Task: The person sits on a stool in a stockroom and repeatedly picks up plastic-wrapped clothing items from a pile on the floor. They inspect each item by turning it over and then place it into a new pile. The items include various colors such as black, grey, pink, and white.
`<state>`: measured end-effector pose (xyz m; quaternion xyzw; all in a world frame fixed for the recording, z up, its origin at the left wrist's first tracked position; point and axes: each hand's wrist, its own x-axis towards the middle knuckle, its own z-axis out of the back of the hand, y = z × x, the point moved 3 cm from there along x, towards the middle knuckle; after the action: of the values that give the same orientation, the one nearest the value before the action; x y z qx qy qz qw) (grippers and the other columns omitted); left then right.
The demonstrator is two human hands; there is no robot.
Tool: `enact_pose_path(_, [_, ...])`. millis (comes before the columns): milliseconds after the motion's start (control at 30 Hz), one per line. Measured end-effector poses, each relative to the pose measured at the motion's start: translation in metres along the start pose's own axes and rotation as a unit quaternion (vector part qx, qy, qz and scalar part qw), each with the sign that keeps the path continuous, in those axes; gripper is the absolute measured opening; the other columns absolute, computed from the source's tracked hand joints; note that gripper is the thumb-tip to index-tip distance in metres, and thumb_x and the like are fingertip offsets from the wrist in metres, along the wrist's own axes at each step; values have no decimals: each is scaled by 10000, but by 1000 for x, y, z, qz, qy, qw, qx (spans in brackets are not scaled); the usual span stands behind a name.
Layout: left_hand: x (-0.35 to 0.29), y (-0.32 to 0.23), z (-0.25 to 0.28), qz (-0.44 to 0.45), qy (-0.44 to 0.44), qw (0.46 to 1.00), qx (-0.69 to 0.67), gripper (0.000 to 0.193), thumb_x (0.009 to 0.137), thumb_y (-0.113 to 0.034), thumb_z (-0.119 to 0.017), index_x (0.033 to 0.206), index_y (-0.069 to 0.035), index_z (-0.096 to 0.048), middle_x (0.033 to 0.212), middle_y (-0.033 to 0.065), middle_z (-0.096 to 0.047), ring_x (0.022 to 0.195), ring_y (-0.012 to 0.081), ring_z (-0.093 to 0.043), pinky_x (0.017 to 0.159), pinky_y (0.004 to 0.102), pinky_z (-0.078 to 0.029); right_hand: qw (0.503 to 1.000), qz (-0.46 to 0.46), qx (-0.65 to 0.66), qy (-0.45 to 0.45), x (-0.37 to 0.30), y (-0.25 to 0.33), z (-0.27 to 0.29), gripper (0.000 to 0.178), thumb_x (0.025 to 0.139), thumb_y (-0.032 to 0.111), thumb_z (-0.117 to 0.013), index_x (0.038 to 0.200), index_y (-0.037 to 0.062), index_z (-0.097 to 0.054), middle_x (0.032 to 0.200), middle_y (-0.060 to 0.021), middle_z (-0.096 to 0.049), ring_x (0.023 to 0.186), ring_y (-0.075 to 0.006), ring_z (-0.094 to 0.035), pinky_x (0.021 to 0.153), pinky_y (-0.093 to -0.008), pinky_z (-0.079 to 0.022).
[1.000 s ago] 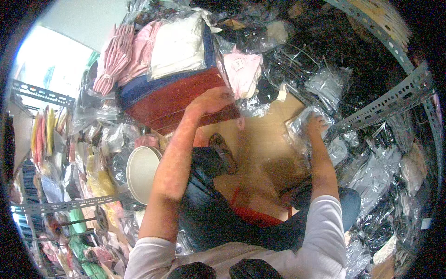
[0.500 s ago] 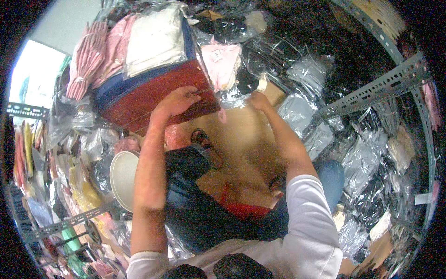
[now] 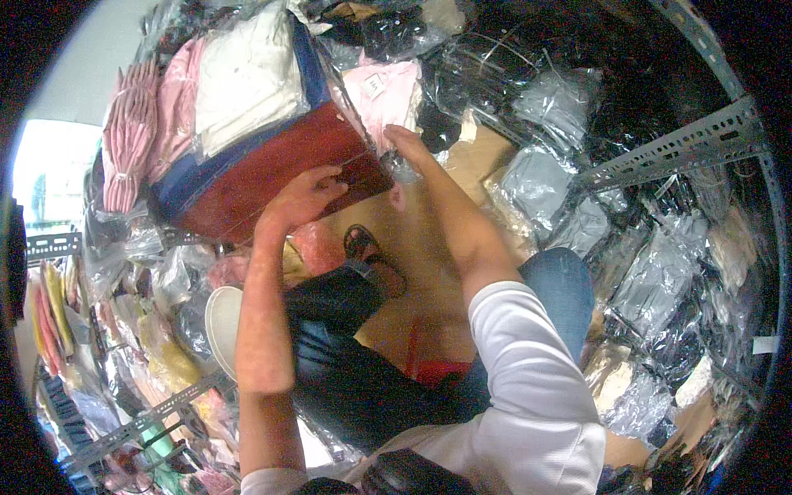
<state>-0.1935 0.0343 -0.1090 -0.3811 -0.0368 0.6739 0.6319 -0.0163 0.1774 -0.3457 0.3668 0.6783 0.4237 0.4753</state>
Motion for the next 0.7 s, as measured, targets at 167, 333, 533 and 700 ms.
enact_pose_path(167, [-2,-16,0,-35,-3,999,-2,602,901,-403,-644,1371,-43,-534,1258,230,-621,1168,340,-606,1000,385,-464,996,17,61,-61,11,-23,2,392,935,255,-608,1278,68,-639,1183,-37,-653,1035,-146,-562,852,-290,-444])
enact_pose_path(333, [-5,-26,8,-61,-12,998,11,570,892,-390,-642,1328,-32,-567,1258,249,-615,1181,359,-597,996,399,-462,983,115,118,-81,-5,8,0,298,940,153,-578,1193,50,-695,1023,-16,-693,879,-112,-583,765,-231,-450])
enact_pose_path(533, [-13,-50,20,-93,-65,993,-27,600,908,-406,-658,1320,15,-543,1217,236,-638,1142,333,-617,992,370,-462,993,98,14,-64,-46,119,36,269,949,102,-554,1172,66,-700,1046,-28,-698,888,-92,-611,794,-226,-490])
enact_pose_path(700, [8,-59,13,-125,-166,976,-69,617,900,-427,-660,1328,-1,-535,1223,215,-641,1127,333,-622,987,378,-467,985,150,81,-23,-100,215,81,262,945,54,-548,1173,33,-676,1128,-69,-694,1015,-165,-656,902,-312,-537])
